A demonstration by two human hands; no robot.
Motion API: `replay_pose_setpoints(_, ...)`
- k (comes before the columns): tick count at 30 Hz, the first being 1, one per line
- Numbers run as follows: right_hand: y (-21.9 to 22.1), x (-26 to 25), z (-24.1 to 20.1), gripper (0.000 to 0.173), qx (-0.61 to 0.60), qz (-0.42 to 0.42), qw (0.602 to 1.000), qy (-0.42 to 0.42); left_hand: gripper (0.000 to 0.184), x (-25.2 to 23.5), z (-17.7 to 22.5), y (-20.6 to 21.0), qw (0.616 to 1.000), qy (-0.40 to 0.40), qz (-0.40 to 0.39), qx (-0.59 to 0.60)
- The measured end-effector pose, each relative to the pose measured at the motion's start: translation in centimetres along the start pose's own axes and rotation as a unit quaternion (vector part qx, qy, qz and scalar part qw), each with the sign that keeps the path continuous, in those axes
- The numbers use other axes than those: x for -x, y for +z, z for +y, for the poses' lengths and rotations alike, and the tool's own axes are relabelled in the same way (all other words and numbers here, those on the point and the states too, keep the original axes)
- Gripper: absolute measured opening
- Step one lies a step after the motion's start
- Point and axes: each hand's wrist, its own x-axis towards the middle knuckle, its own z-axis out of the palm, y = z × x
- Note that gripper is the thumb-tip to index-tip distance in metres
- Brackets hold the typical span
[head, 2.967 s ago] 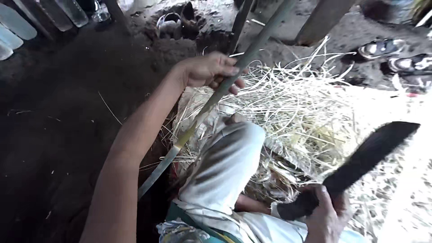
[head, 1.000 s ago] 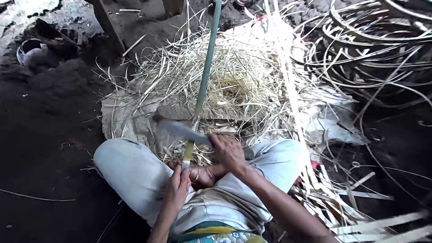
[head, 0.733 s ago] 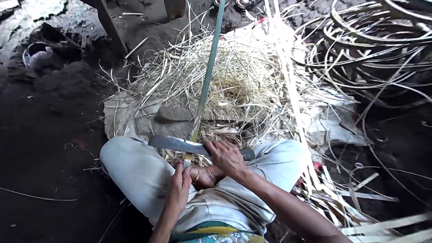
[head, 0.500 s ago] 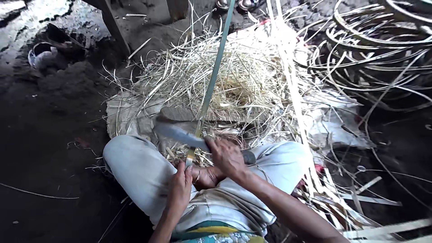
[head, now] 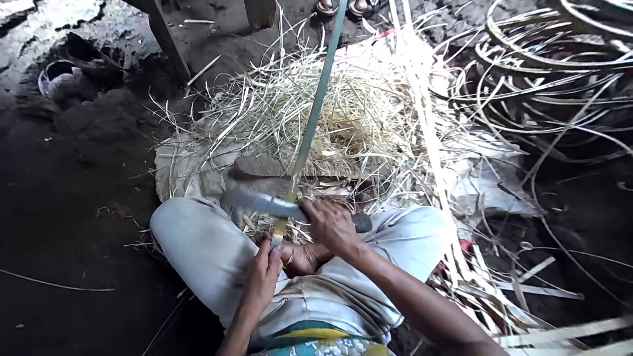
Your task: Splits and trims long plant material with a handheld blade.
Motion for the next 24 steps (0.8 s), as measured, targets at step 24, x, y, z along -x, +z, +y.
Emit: replay_pose_setpoints(24, 1.3, -0.6, -1.3, 0.031, -0.024, -0.333, 0.939, 0.088, 0.042, -2.0, 1.4, 2.1, 0.921, -0.158, 0.005, -0.356)
